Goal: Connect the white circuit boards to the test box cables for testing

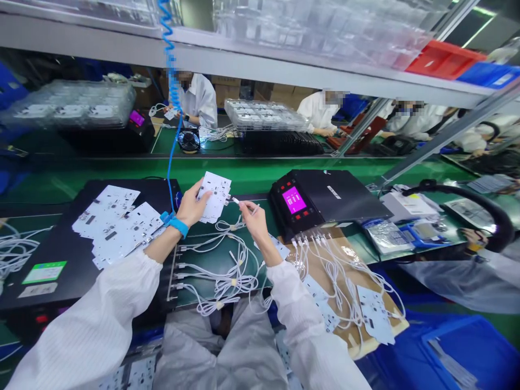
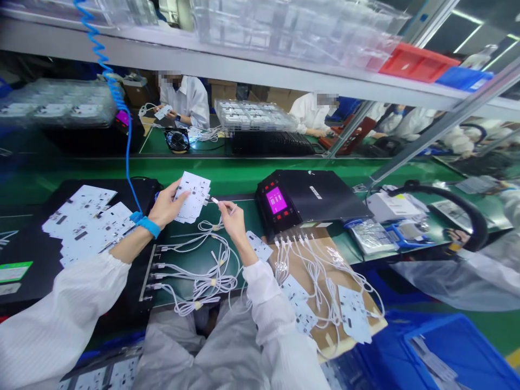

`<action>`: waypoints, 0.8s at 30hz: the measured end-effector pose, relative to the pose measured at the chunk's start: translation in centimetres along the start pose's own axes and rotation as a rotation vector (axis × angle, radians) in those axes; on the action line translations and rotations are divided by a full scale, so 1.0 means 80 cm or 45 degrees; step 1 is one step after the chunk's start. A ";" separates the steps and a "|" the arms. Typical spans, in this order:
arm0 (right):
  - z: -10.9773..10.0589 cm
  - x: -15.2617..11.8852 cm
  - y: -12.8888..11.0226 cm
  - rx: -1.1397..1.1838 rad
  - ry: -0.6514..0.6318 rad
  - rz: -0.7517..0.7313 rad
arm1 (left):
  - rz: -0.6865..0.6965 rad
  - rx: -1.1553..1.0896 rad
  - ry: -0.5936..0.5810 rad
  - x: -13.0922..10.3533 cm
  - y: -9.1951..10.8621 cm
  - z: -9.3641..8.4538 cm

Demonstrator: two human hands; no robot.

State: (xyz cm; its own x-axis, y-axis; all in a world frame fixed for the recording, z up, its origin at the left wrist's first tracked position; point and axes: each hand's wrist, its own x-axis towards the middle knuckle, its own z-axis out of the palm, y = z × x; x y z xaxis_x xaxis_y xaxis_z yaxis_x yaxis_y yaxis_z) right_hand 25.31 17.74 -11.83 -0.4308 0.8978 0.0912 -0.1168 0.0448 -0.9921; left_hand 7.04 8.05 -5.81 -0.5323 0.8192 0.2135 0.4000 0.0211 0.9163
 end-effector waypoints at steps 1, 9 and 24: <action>0.001 0.000 0.000 0.007 -0.005 0.012 | 0.003 -0.013 -0.005 0.000 -0.001 0.001; 0.005 0.000 0.001 0.064 0.010 0.048 | -0.011 -0.055 -0.038 0.000 -0.004 0.001; -0.007 -0.005 -0.006 -0.162 -0.056 -0.046 | -0.014 -0.010 -0.089 -0.003 -0.007 0.000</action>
State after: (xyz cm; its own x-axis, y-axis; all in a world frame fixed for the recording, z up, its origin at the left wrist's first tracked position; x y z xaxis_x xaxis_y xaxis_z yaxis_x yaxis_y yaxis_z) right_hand 26.03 17.60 -11.41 -0.4675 0.8747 0.1277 -0.0192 0.1343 -0.9907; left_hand 6.99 7.84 -6.38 -0.4830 0.8570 0.1795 0.3886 0.0261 0.9210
